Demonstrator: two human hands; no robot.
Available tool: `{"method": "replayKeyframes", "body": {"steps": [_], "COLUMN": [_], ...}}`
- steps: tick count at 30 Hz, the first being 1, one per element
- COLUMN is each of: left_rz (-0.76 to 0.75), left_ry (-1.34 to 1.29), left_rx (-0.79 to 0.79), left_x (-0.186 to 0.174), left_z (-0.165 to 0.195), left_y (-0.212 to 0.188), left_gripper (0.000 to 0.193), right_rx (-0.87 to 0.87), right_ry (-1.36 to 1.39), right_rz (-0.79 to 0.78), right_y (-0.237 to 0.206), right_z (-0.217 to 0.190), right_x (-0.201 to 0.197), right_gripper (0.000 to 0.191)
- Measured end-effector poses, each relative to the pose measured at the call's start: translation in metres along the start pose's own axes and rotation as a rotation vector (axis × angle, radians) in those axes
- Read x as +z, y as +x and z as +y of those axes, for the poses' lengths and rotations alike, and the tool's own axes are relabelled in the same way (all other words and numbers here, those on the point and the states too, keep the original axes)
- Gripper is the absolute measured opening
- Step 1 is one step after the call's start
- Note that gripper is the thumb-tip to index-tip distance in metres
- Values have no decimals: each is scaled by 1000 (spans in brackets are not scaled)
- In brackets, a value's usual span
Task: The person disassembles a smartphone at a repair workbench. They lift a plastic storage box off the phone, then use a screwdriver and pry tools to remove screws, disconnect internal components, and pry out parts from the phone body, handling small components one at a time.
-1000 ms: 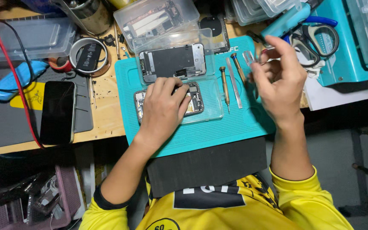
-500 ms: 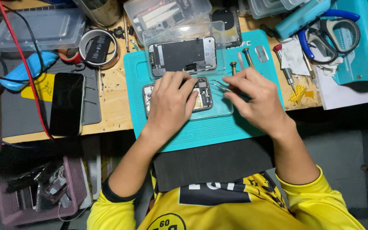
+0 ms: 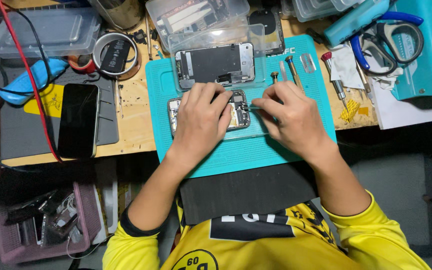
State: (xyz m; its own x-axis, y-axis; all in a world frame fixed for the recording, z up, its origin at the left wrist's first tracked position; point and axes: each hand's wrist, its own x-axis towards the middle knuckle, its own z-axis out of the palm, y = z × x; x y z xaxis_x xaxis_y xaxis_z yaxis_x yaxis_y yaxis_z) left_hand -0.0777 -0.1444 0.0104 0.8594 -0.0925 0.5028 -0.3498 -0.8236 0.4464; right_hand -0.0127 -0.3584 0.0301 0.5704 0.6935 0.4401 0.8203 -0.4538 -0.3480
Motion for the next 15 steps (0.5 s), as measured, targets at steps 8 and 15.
{"method": "replayKeyframes", "body": {"steps": [8, 15], "left_rz": [11, 20], "left_ry": [1, 4], "left_rx": [-1, 3], "left_x": [0, 0], "left_z": [0, 0], "left_y": [0, 1], "left_gripper": [21, 22], "right_rx": [-18, -40], "right_ry": [-23, -36], "right_rz": [44, 88], "right_y": [-1, -5], "right_z": [-3, -3], "right_x": [5, 9], "right_gripper": [24, 24]}}
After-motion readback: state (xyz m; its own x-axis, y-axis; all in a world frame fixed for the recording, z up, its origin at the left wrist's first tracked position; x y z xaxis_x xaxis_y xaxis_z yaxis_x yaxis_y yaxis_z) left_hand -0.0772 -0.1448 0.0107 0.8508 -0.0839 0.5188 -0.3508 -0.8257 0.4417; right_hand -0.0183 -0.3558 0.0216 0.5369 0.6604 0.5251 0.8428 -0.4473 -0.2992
